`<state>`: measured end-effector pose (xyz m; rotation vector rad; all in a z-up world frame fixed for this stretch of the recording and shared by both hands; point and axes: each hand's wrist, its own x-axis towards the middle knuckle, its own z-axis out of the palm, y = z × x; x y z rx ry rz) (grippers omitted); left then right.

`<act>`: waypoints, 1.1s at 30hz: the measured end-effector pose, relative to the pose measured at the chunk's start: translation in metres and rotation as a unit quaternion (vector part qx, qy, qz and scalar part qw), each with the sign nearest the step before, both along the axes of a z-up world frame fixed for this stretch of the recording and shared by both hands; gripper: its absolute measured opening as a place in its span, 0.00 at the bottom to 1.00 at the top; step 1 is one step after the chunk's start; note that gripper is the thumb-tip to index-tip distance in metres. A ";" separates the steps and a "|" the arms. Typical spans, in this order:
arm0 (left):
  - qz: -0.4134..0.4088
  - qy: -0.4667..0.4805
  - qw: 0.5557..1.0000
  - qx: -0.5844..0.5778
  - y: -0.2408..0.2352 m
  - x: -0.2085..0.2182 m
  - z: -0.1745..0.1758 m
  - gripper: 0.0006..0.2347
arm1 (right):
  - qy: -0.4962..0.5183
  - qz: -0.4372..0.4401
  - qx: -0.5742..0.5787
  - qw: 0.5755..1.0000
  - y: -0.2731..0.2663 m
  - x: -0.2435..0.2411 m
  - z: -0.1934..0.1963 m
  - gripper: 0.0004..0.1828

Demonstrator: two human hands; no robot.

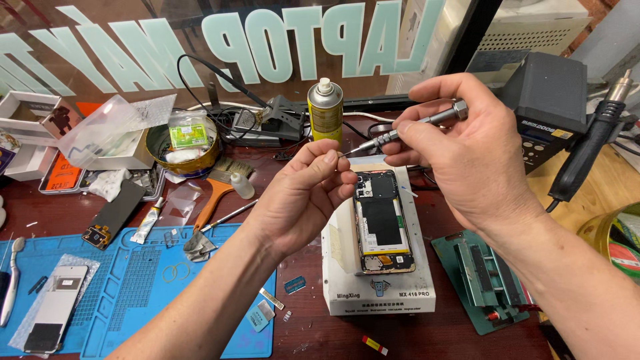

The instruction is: The person uses a screwdriver to remove multiple screws from the back of a disassembled smartphone. They place the removed screws on the workbench and continue unscrewing additional fasteners from the device.

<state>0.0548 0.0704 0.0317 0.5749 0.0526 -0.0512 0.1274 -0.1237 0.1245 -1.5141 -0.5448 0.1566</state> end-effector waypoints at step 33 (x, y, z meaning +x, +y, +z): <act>0.104 -0.189 0.570 0.793 0.012 0.036 -0.045 0.25 | -0.227 0.105 -0.408 0.878 0.048 0.067 -0.033 0.13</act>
